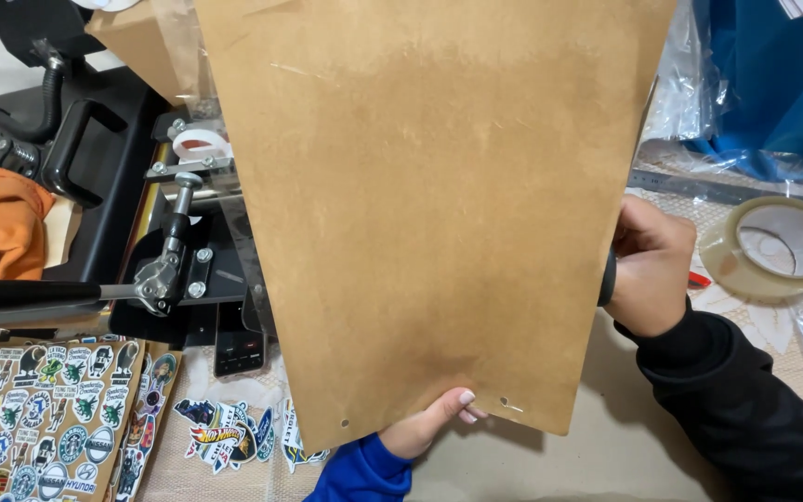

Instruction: The person uses scissors to cut a large brown protective sheet to size and handles small plastic bags on a work table near a heat press.

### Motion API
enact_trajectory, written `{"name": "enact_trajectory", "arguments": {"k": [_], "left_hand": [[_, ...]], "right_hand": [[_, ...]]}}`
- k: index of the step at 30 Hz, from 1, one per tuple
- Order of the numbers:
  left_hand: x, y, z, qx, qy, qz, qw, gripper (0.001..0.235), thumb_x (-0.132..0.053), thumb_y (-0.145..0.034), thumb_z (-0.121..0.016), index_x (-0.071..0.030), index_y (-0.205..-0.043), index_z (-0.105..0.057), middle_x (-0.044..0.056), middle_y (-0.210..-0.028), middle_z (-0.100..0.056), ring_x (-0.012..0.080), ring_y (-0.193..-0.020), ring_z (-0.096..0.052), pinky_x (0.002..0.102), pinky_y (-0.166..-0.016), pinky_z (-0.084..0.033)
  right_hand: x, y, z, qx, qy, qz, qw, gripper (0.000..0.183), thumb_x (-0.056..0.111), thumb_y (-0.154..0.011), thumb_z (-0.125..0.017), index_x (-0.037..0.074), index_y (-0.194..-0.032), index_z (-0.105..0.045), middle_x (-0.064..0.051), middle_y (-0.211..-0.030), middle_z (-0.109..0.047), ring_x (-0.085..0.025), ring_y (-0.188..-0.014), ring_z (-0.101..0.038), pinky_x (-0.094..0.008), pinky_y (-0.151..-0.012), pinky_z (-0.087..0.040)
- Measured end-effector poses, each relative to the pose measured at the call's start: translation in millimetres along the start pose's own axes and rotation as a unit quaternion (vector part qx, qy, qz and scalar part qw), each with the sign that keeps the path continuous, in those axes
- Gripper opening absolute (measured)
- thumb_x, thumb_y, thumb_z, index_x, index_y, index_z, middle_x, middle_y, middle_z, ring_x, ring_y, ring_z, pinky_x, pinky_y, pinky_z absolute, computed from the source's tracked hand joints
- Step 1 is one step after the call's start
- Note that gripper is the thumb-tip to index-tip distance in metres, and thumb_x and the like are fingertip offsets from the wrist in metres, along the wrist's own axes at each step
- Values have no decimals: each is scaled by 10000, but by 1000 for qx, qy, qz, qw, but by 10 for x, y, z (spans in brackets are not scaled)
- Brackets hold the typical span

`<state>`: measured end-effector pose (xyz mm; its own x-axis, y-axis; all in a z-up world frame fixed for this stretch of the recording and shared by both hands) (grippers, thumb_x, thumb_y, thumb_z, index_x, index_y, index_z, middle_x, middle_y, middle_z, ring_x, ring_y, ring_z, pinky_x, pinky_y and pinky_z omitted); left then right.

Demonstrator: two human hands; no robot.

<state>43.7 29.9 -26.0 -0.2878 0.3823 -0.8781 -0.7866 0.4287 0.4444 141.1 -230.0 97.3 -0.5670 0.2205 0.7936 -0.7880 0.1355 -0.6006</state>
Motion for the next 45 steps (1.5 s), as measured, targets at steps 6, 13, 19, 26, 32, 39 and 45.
{"name": "enact_trajectory", "arguments": {"k": [6, 13, 19, 26, 32, 39, 45], "left_hand": [[61, -25, -7, 20, -1, 63, 998, 520, -619, -935, -388, -257, -973, -759, -119, -903, -692, 13, -946, -629, 188, -1073, -387], [-1, 21, -16, 1, -17, 26, 1000, 466, -568, -946, -448, -254, -897, -790, -149, -846, -721, 14, -934, -665, 183, -1081, -415], [218, -59, -90, 47, 17, 83, 995, 509, -605, -942, -411, -235, -965, -760, -118, -909, -690, 24, -971, -638, 188, -1079, -412], [213, -37, -119, 63, 35, 122, 990, 560, -645, -917, -385, -232, -1013, -749, -96, -962, -655, 35, -1032, -606, 215, -1114, -369], [263, -53, -128, 82, 45, 130, 987, 588, -650, -919, -355, -219, -1065, -728, -74, -1010, -631, 45, -1056, -584, 225, -1116, -365], [256, -48, -118, 87, 47, 127, 987, 599, -658, -914, -351, -208, -1069, -715, -74, -1034, -634, 44, -1080, -576, 231, -1134, -353], [234, -34, -141, 75, 46, 104, 991, 546, -619, -934, -393, -195, -1003, -731, -89, -1031, -680, 45, -1048, -608, 224, -1121, -396]], "right_hand": [[-2, -11, -1, -4, 10, 2, 1000, 112, -63, -899, -718, -20, -992, -672, -10, -861, -642, -71, -781, -514, -246, -648, -468], [-60, -51, 75, -3, -14, 21, 1000, 184, 18, -942, -789, -42, -1042, -648, 30, -927, -569, -68, -891, -465, -283, -759, -467], [-92, -108, 132, -3, -21, 55, 998, 181, -21, -990, -784, -69, -1094, -644, -75, -1056, -644, -141, -971, -579, -342, -868, -553], [-119, -110, 153, 7, 17, 89, 996, 117, -157, -1054, -744, -120, -1088, -638, -119, -1035, -639, -176, -942, -551, -367, -842, -522], [-139, -115, 162, 7, 23, 83, 996, 97, -152, -1046, -731, -130, -1086, -645, -136, -1044, -648, -186, -952, -561, -370, -837, -527], [-173, -108, 185, 3, 31, 77, 997, 126, -146, -1040, -760, -118, -1033, -637, -101, -978, -622, -159, -907, -519, -353, -800, -504], [-143, -159, 220, 1, 24, 94, 995, 79, -151, -1058, -724, -125, -1062, -649, -122, -1022, -641, -176, -940, -542, -383, -846, -528]]}}
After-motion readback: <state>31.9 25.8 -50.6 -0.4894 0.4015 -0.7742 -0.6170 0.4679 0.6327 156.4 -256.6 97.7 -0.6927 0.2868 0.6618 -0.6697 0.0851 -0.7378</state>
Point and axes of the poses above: each hand's wrist, its own y-axis away from the middle knuckle, its own z-axis out of the back of the hand, x = y × z, the point moved 2 cm from there along -y, towards the middle knuckle
